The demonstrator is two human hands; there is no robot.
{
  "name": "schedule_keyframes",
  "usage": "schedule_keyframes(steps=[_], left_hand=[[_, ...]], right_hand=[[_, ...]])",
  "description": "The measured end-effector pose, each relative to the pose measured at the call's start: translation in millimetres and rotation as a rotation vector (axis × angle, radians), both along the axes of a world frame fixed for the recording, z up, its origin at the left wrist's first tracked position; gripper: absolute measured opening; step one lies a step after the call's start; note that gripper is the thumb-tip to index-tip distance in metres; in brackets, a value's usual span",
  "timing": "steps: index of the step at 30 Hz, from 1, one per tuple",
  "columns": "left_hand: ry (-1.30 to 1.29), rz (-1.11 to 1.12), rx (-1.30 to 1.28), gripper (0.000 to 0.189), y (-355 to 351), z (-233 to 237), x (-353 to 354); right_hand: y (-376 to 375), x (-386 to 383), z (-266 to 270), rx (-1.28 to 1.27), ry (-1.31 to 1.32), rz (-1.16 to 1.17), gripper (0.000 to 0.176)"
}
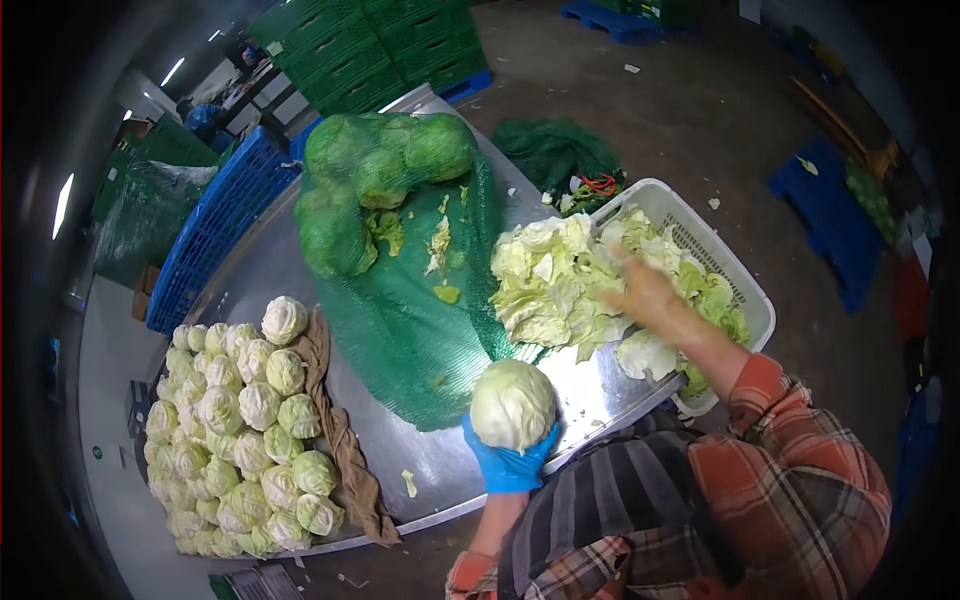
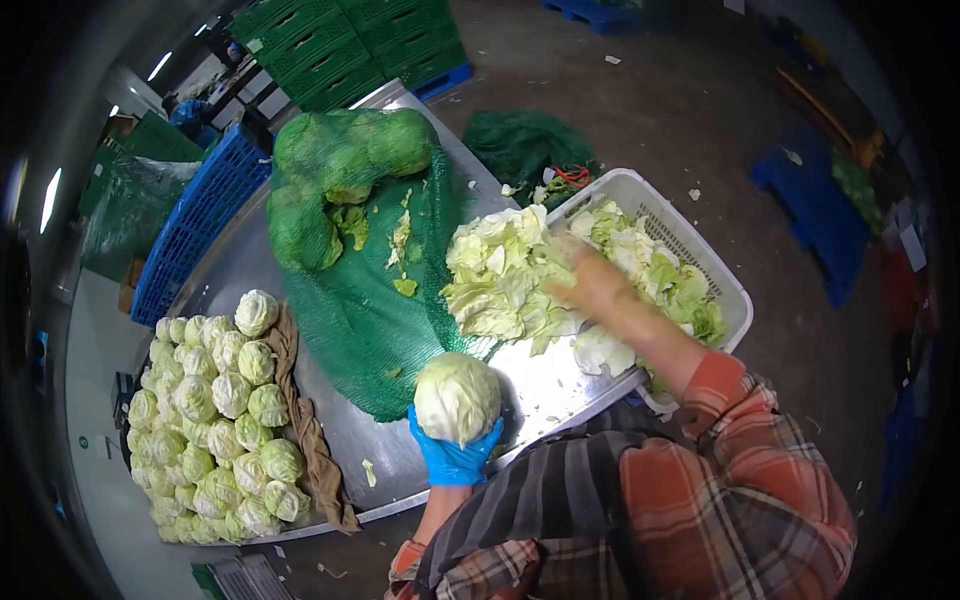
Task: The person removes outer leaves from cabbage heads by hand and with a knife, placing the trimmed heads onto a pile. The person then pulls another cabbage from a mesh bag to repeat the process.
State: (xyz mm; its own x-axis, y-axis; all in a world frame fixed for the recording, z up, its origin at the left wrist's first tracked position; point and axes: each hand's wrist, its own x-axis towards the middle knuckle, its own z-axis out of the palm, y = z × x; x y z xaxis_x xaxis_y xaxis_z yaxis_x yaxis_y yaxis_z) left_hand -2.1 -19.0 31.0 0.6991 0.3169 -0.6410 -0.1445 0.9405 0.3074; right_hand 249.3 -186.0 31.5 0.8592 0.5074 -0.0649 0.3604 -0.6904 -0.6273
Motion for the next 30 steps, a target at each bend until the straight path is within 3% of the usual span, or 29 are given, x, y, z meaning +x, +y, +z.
schedule_keyframes(steps=[1, 4, 5, 8, 9, 12, 16, 17, 18, 20, 22, 23, 24, 26, 27, 29, 30], left_hand=[[0.069, -0.003, -0.124, 0.061, -1, 7, 3], [-0.09, -0.021, -0.261, 0.072, 6, -42, 10], [-0.054, -0.063, -0.224, 0.069, 3, -37, 10], [0.017, -0.156, -0.139, 0.063, -4, -23, 7], [0.013, -0.167, -0.126, 0.063, -5, -26, 3], [0.044, -0.155, -0.13, 0.062, -9, -24, -2], [0.026, -0.078, -0.166, 0.071, -8, -29, 1], [-0.015, -0.038, -0.197, 0.075, -7, -36, 3], [0.029, -0.142, 0.2, 0.075, -6, -41, 5], [0.112, -0.331, 0.992, 0.076, -6, -54, 6], [0.073, -0.43, 0.838, 0.074, -1, -59, -2], [-0.013, -0.42, 0.29, 0.074, 11, -58, -13], [0.046, -0.439, 0.227, 0.077, 24, -69, -20], [0.165, -0.467, 0.097, 0.09, 50, -93, -34], [0.218, -0.34, 0.495, 0.095, 49, -99, -35], [0.181, -0.362, 0.948, 0.115, 13, -6, -1], [0.177, -0.372, 1.144, 0.118, 14, -22, -1]], right_hand=[[9, -20, -11, 0.101, -0.095, 0.173, 0.099], [44, -82, 35, 0.016, 0.365, 0.398, 0.105], [54, -85, 64, -0.087, 0.644, 0.446, 0.087], [75, -77, 9, 0.043, 0.745, 0.476, 0.068], [78, -86, 3, 0.042, 0.477, 0.495, 0.046], [86, -92, -12, 0.01, 0.251, 0.58, 0.037], [89, -69, -50, -0.019, 0.126, 0.378, 0.039], [86, -51, -65, -0.008, 0.329, 0.266, 0.037], [76, -42, -29, -0.072, 0.666, 0.112, 0.04], [59, -47, -11, 0.035, 0.618, 0.216, 0.046], [52, -67, 9, 0.086, 0.601, 0.449, 0.054], [53, -78, 4, 0.098, 0.605, 0.554, 0.059], [52, -84, -5, 0.208, 0.635, 0.564, 0.056], [52, -75, -13, 0.121, 0.774, 0.475, 0.054], [53, -71, -9, 0.15, 0.769, 0.477, 0.054], [50, -71, -2, 0.201, 0.771, 0.478, 0.055], [51, -71, -4, 0.173, 0.761, 0.475, 0.054]])
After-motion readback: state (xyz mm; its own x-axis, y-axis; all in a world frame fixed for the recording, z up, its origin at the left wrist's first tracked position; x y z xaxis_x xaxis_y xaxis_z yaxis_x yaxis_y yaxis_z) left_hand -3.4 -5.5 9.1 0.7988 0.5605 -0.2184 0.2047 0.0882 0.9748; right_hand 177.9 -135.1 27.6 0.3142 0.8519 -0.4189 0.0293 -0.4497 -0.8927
